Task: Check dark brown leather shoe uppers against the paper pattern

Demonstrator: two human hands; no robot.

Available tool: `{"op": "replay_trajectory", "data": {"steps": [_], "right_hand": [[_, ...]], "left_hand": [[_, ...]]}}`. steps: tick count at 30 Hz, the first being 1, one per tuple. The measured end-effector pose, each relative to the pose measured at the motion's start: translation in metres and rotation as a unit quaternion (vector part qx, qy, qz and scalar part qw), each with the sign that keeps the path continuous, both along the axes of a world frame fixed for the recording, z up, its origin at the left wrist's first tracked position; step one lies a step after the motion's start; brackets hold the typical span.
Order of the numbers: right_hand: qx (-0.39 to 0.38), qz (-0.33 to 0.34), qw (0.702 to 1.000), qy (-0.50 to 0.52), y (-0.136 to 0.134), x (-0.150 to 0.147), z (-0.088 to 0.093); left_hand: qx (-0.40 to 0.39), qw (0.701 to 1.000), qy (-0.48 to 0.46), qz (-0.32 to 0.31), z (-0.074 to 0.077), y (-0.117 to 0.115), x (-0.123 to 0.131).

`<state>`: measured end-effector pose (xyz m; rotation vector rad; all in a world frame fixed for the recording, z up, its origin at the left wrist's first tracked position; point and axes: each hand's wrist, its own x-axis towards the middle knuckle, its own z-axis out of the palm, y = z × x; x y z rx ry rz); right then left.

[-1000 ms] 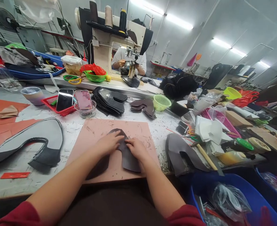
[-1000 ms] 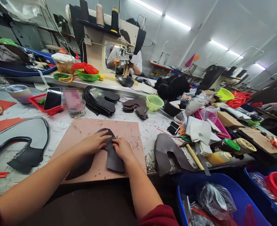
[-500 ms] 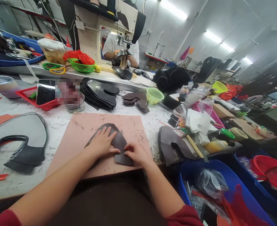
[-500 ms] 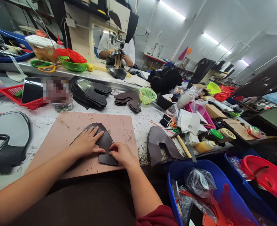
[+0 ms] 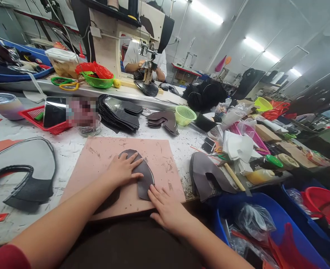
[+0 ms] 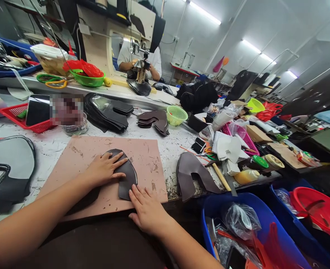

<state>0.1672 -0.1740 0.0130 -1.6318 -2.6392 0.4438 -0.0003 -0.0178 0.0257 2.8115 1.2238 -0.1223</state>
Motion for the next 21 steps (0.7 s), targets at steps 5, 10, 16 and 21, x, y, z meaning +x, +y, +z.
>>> {"op": "replay_trajectory", "data": {"steps": [5,10,16,21], "right_hand": [[-0.048,-0.005,0.998,-0.036,-0.008,-0.005,0.037],[0.013,-0.041,0.997,0.062,0.052,-0.022,0.056],[0.077,-0.076,0.981,0.159,0.141,-0.060,0.000],[0.098,-0.074,0.988,0.089,0.150,-0.069,-0.020]], "left_hand": [[-0.056,0.996,-0.029,-0.057,0.008,0.034,-0.014],[-0.085,0.990,-0.059,-0.099,0.009,0.046,-0.039],[0.035,0.994,-0.074,-0.077,-0.015,0.010,-0.054],[0.086,0.994,-0.058,0.024,-0.028,-0.032,-0.060]]}}
